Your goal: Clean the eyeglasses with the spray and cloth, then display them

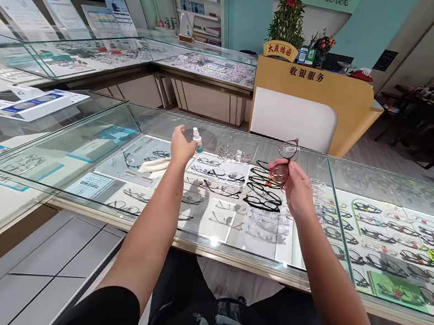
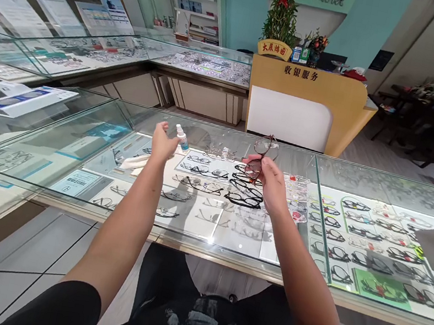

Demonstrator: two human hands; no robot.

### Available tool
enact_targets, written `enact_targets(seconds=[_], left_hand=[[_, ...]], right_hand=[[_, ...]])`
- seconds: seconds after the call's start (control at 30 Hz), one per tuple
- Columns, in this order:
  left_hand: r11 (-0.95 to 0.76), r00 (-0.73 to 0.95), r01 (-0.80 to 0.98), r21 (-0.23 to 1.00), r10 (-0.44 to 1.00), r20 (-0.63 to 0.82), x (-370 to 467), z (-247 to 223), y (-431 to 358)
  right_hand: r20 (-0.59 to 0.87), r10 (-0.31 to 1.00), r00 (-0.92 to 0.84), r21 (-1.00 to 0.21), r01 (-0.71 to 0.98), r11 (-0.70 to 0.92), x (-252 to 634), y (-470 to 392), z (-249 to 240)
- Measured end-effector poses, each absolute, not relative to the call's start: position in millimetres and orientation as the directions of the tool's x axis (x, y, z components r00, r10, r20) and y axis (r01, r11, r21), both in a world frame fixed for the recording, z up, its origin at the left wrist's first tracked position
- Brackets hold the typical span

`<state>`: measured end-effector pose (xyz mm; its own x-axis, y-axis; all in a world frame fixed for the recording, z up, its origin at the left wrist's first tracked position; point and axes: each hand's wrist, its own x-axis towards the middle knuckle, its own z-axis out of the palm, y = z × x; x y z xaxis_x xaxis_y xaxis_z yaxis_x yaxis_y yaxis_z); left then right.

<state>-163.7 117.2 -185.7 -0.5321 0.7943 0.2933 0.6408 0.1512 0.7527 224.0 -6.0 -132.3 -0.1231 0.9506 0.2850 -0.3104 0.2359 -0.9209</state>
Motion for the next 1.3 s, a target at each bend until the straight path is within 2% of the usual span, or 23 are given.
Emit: enact_targets(seconds=[0.1,0.27,0.5,0.77,0.97,1.07,1.17,1.3], left_hand=[[0.198,-0.496,0.679,0.707,0.834,0.242,-188.7,-174.7,104.4],[0.28,-0.412,0.709,0.647,0.909,0.059,-214.7,-176.4,82.0],[0.213,-0.345,0.658,0.722,0.938,0.039,-219.6,-169.7,57.4],[0.133,-0.379,0.348,0.928,0.925,0.01,-214.7,-140.2,30.5],[0.039,-0.179,0.045,0.998,0.983,-0.031,-175.7,-100.0,12.7],[0.006,-0.042,-0.093,0.996,0.999,-0.01,-136.4,-79.1,6.6],[-0.064,0.055,-0.071,0.995,0.996,0.067,-88.4,-62.4,6.5],[-0.234,0.136,-0.066,0.97,0.961,0.241,-26.7,-43.4,11.7]], right_hand=[[0.29,0.95,-0.12,-0.915,-0.326,0.238,224.1,-6.7,-131.7],[0.291,0.946,-0.146,-0.919,-0.317,0.234,223.5,-8.9,-131.2],[0.278,0.95,-0.139,-0.928,-0.292,0.229,223.6,-9.6,-130.9],[0.289,0.945,-0.154,-0.918,-0.324,0.228,223.4,-8.7,-131.6],[0.27,0.952,-0.144,-0.924,-0.317,0.215,221.3,-11.9,-128.0],[0.292,0.945,-0.144,-0.908,-0.353,0.227,217.1,-12.4,-111.7],[0.355,0.919,-0.169,-0.893,-0.351,0.28,210.9,-13.4,-81.9],[0.459,0.869,-0.184,-0.869,-0.296,0.397,205.2,-16.6,-43.4]])
